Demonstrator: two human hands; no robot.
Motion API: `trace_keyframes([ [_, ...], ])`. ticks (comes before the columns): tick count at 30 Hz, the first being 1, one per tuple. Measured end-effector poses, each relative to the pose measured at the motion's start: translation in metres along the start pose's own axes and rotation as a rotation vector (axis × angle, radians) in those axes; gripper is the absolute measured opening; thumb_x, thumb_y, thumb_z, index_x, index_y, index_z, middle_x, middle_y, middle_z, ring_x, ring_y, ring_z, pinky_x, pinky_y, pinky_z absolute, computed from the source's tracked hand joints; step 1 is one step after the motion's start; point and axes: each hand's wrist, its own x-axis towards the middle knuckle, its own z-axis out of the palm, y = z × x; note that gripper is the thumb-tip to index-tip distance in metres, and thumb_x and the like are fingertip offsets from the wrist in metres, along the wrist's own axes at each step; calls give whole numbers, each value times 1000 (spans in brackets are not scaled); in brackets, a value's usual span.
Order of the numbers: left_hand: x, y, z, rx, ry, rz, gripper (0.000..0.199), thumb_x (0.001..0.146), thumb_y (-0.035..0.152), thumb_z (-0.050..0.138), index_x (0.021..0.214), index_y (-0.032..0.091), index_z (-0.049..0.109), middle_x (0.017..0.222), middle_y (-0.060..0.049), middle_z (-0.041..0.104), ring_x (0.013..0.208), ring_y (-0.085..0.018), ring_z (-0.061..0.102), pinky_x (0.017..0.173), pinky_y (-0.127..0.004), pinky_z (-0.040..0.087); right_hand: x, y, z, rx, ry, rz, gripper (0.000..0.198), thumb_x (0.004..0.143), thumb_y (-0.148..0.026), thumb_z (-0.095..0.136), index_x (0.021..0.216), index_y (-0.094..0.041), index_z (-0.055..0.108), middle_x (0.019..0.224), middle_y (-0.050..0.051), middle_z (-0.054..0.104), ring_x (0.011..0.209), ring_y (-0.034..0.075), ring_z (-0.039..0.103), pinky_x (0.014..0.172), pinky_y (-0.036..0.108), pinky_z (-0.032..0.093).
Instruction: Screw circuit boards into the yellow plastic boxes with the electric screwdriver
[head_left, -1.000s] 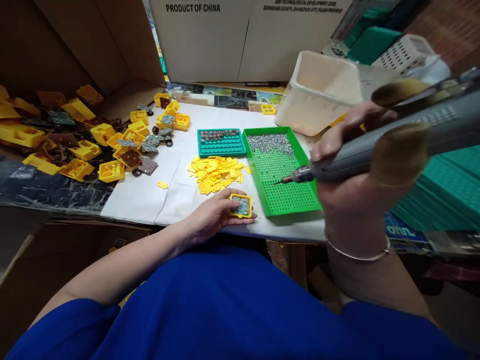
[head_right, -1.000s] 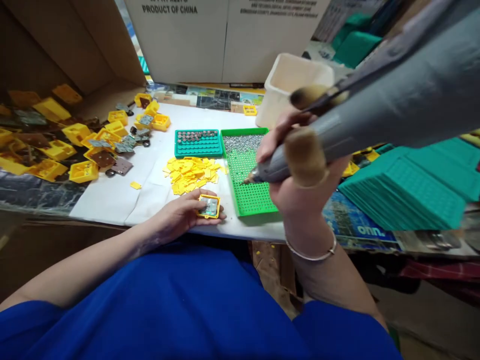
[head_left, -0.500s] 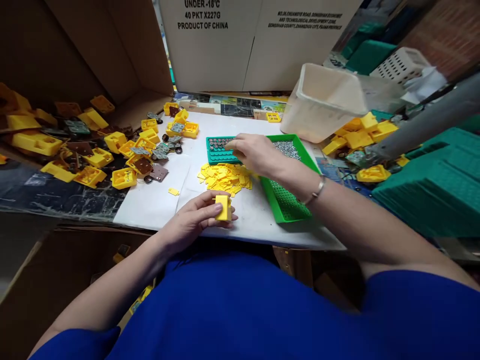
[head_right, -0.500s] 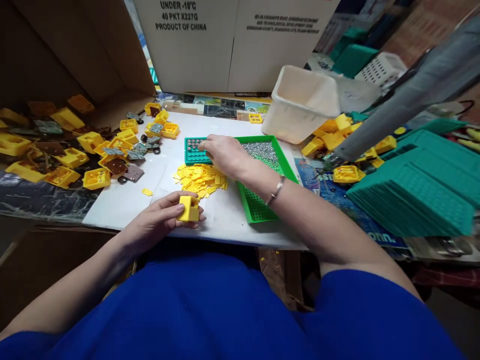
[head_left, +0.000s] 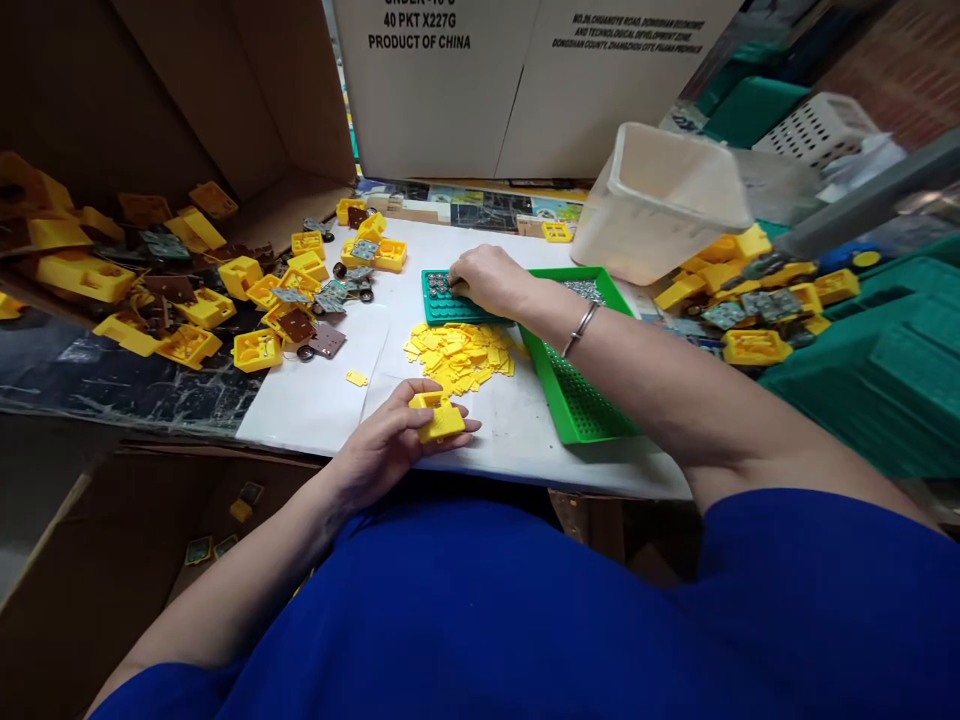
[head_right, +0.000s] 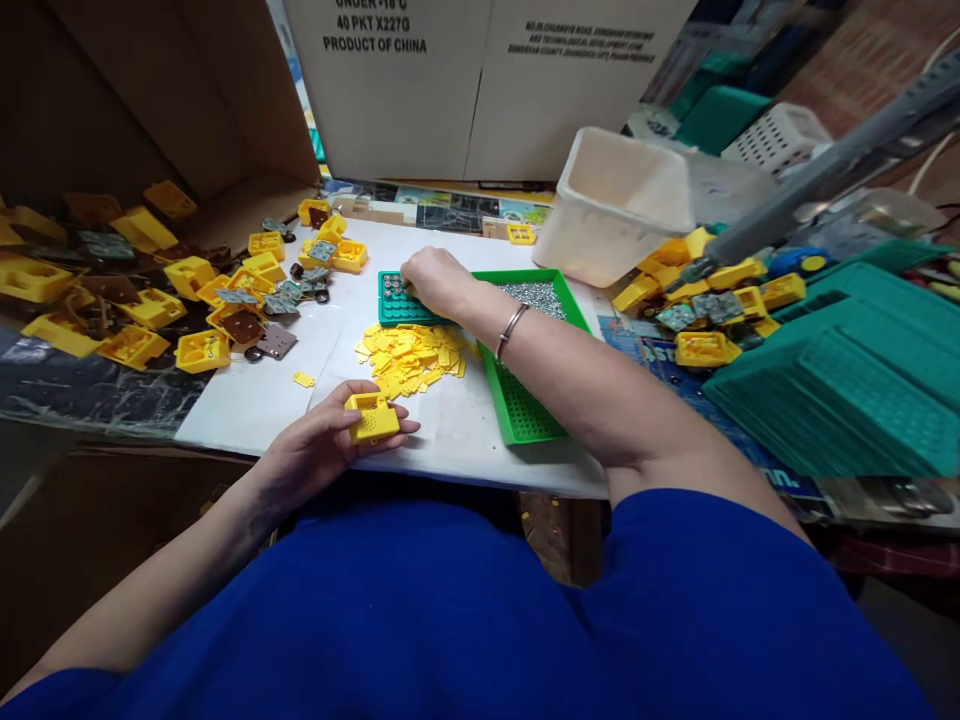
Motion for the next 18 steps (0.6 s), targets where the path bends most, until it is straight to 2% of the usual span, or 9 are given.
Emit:
trace_keyframes([
  [5,-2,-5,7,-18,33,12,33,78,14,59,108,20,47,99,-8,74,108,-31,71,109,-52,42,-6,-9,5,13,20,13,36,95,-10,37,116,-12,66,115,20,66,98,27,61,80,38,41],
  [10,-5,-9,15,-35,119,83,47,71,12,61,115,20,47,108,-9,71,108,-28,71,112,-48,41,-18,-14,-2,73,71,95,32,95,-7,36,113,-12,62,111,19,66,98,27,61,82,38,43],
  [13,-2,-12,18,-16,149,140,50,67,12,64,113,21,48,109,-6,70,106,-24,71,112,-45,40,-40,-26,-14,327,187,150,19,95,-14,44,105,-16,60,100,12,68,88,23,60,80,37,45],
  [15,3,-15,20,-9,173,187,51,66,12,66,112,23,48,111,-3,69,104,-21,70,110,-41,41,-64,-43,-19,575,268,97,9,95,-19,49,95,-19,58,93,8,68,84,20,60,80,36,46],
  [18,10,-22,23,3,200,270,54,66,10,68,113,25,47,107,2,68,100,-13,66,102,-30,45,-103,-75,-15,830,296,63,5,92,-19,52,90,-20,56,93,5,69,87,18,62,81,32,48],
])
